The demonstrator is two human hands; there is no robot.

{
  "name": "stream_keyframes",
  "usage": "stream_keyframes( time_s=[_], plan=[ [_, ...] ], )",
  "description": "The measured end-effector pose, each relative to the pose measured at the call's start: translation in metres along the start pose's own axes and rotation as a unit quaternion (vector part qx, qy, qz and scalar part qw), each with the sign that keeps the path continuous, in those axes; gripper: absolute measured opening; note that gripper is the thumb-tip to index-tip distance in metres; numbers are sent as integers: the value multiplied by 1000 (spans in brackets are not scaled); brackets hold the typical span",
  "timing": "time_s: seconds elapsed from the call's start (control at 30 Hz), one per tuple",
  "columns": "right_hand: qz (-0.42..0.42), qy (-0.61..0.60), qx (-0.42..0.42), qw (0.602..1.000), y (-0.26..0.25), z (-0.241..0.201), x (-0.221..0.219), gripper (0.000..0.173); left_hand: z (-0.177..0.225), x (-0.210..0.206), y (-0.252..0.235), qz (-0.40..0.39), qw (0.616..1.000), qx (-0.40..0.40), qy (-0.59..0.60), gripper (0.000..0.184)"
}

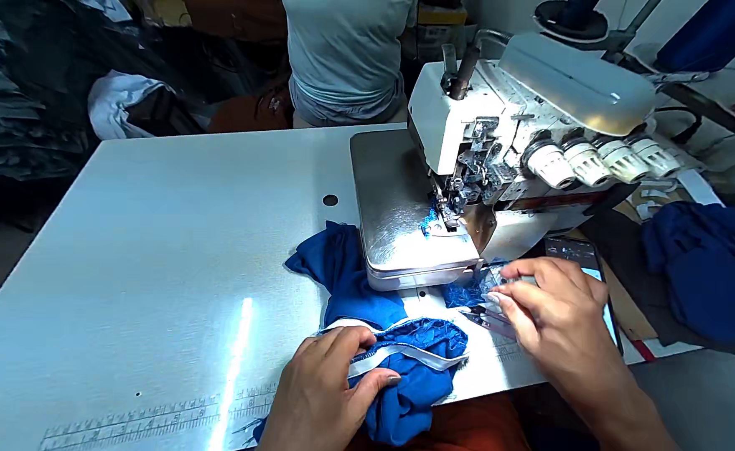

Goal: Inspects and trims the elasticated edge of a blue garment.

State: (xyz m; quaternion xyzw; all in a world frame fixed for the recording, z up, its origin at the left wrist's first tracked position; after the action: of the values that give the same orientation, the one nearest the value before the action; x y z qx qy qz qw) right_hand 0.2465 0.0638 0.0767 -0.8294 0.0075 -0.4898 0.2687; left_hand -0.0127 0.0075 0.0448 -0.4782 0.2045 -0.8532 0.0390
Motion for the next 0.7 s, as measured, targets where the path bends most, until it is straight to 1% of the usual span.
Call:
stream_keyframes(
  time_s=[0.07, 0.1, 0.13, 0.2, 0.23, 0.27, 0.3, 0.33, 0.4, 0.43, 0.53, 0.63, 0.7],
  plan=[
    [48, -79, 16, 996, 9, -16, 0, 28, 1, -4, -1, 1, 1000, -7, -2, 29],
    [46, -129, 30, 990, 13, -23, -5, 28, 1, -6, -2, 1, 1000, -10, 5, 27],
    [23, -169, 46, 984, 17, -31, -13, 27, 0, -8, -3, 0, 1000, -10, 13, 26],
    [-49, -198, 80, 976, 20, -45, -33, 43, 1, -10, -5, -3, 1000, -10, 28, 25],
    [-75, -201, 95, 972, 21, -49, -42, 45, 2, -10, -7, -5, 999, -10, 33, 24],
    [-92, -219, 103, 966, 19, -51, -50, 38, 1, -10, -7, -8, 999, -7, 40, 24],
    [-104, -260, 99, 955, 18, -50, -55, 26, 0, -11, -7, -14, 999, -3, 48, 23],
    [-117, -315, 81, 939, 15, -48, -57, 19, -2, -11, -6, -17, 998, 1, 58, 24],
    [-159, -405, 22, 900, 8, -39, -57, 19, -9, -10, -2, -12, 996, 7, 86, 28],
    [-173, -424, -9, 889, 6, -33, -57, 19, -12, -9, 0, -8, 995, 9, 101, 29],
    [-180, -451, -60, 872, 1, -21, -52, 18, -15, -8, 4, -1, 993, -2, 121, 34],
    [-156, -478, -107, 858, -4, -16, -45, 16, -15, -9, 4, 4, 994, -9, 112, 44],
    [-151, -497, -113, 847, -6, -21, -46, 18, -12, -11, 3, 6, 994, -14, 110, 47]
  ],
)
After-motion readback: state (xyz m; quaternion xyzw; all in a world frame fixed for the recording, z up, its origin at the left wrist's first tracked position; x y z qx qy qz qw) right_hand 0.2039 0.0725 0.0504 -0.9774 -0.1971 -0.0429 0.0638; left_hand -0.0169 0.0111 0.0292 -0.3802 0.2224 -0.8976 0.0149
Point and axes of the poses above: each hand's wrist, its own y-axis away from the middle knuckle, its own x-axis out of the back of the hand, z = x × y, the point moved 5 cm from there along -y, towards the middle knuckle, and after that the axes turned 7 degrees about -y, right-handed, at the moved point
